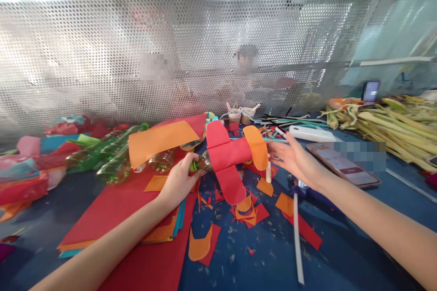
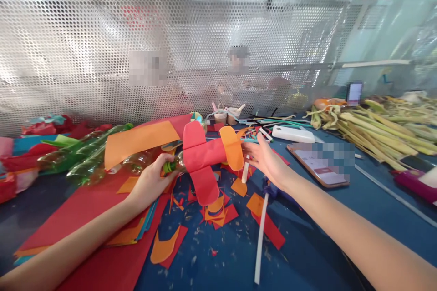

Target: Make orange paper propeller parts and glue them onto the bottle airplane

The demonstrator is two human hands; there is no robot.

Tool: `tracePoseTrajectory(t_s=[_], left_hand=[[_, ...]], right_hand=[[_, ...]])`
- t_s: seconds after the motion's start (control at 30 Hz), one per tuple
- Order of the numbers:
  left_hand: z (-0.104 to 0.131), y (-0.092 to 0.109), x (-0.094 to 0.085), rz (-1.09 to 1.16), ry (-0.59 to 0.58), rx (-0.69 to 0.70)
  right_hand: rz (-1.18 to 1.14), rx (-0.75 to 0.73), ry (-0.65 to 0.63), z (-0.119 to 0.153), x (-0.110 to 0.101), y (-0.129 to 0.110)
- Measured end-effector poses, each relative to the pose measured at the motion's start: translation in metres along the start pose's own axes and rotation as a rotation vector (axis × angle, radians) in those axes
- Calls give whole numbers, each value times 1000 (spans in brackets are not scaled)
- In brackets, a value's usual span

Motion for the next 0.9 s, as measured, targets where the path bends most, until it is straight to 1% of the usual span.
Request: tracePoseTrajectory(t_s=[0.1, 0.2, 0.47, 0.7, 0.9], left_hand=[[0, -1, 0, -25, 13, 0], [1, -2, 0, -44, 19, 8], [2, -1, 1, -79, 15, 45], [3, 1, 2, -92, -3, 87], [2, 5, 2, -109, -37, 108]], right_hand=[[27, -19, -44, 1, 1, 1], [66, -28, -50, 0, 2, 4], [153, -30, 31, -6, -7, 13], [151, 15, 105, -5, -9, 10], [216, 23, 46, 1, -6, 7]])
Point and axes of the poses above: each hand's wrist, its own z-axis away from the middle knuckle, its own x-axis out of the palm, y = z × x, the point moved 3 cm from there along -z, towards the middle knuckle, and after that the axes turned 2 degrees about z, right-handed, at the moved point
